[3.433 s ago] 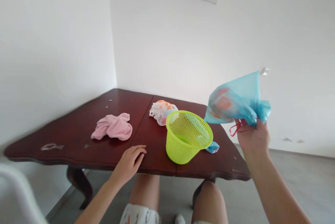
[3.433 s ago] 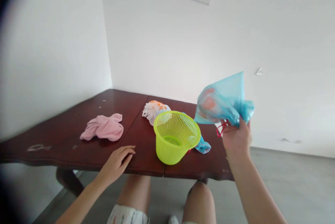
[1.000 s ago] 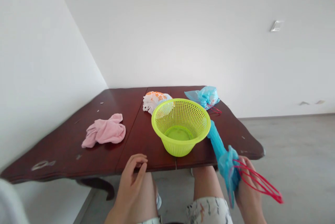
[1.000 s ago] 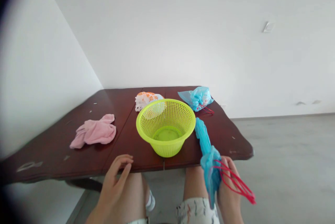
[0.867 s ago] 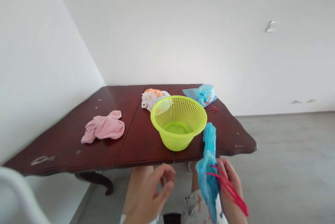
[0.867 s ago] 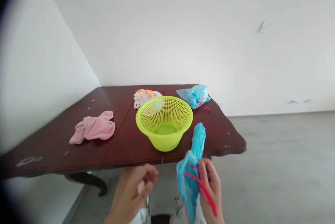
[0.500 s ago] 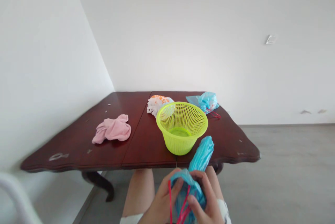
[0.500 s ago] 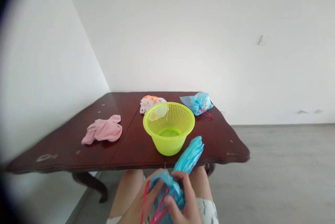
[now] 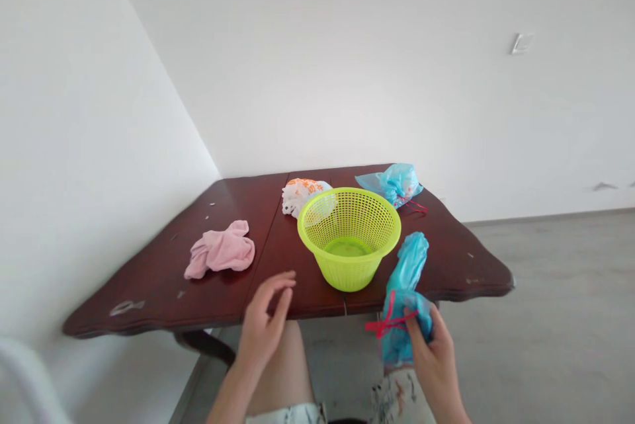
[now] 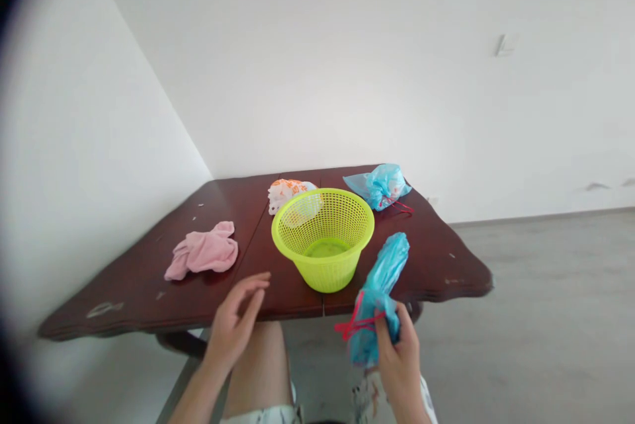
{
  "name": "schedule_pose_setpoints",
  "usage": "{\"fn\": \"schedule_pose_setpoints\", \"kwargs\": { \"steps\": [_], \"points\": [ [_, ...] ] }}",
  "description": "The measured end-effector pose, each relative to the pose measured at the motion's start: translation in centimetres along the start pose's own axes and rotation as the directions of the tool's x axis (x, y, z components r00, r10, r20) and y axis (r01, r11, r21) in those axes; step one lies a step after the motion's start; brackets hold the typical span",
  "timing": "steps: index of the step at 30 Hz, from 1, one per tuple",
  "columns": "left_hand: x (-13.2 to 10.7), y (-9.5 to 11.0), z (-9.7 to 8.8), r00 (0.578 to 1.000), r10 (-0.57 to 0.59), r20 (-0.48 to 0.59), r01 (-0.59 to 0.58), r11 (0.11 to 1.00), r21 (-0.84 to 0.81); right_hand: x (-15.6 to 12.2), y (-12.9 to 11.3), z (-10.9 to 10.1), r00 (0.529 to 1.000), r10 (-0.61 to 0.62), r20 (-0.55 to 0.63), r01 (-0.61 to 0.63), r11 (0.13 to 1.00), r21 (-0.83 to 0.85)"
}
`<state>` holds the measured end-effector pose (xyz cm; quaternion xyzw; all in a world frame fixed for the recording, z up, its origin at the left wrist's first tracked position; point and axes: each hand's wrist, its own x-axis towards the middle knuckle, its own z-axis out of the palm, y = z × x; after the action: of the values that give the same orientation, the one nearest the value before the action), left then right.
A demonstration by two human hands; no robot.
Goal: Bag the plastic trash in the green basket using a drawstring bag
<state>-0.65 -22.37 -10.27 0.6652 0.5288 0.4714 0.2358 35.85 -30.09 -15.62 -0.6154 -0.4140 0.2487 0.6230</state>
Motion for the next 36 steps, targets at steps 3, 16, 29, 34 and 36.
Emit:
{"fn": "schedule_pose_setpoints", "kwargs": {
  "steps": [3,16,29,34,36],
  "points": [
    [7.3,-4.4,-6.1,0.967,0.100,-0.233,0.030,0.867,0.498,3.6,1.2,-1.1,0.992,0.037,-0.123,-0.042,0.998,-0.039],
    [16.3,-14.5,-11.0,0.881,-0.383,-0.277,0.440,0.452,0.776,10.8,6.9,-2.1,0.961,-0.254,0.107,0.261,0.963,-0.067],
    [3.9,-9.0,-9.0,0.949,-0.198,-0.244,0.312,0.675,0.668,6.9,1.5,-2.4,0.867,-0.461,-0.186,0.415,0.877,-0.241],
    [1.0,-4.3,-8.3,0.847,-0.079,-0.525,0.241,0.939,0.247,2.3,-3.3,-1.9,0.838,-0.494,-0.230,0.484,0.869,-0.103],
    [-1.6,-2.0,-6.0,0.812,-0.061,-0.580,0.194,0.966,0.169,0.2,-4.4,-1.2,0.849,-0.506,-0.149,0.503,0.862,-0.061]
  ]
}}
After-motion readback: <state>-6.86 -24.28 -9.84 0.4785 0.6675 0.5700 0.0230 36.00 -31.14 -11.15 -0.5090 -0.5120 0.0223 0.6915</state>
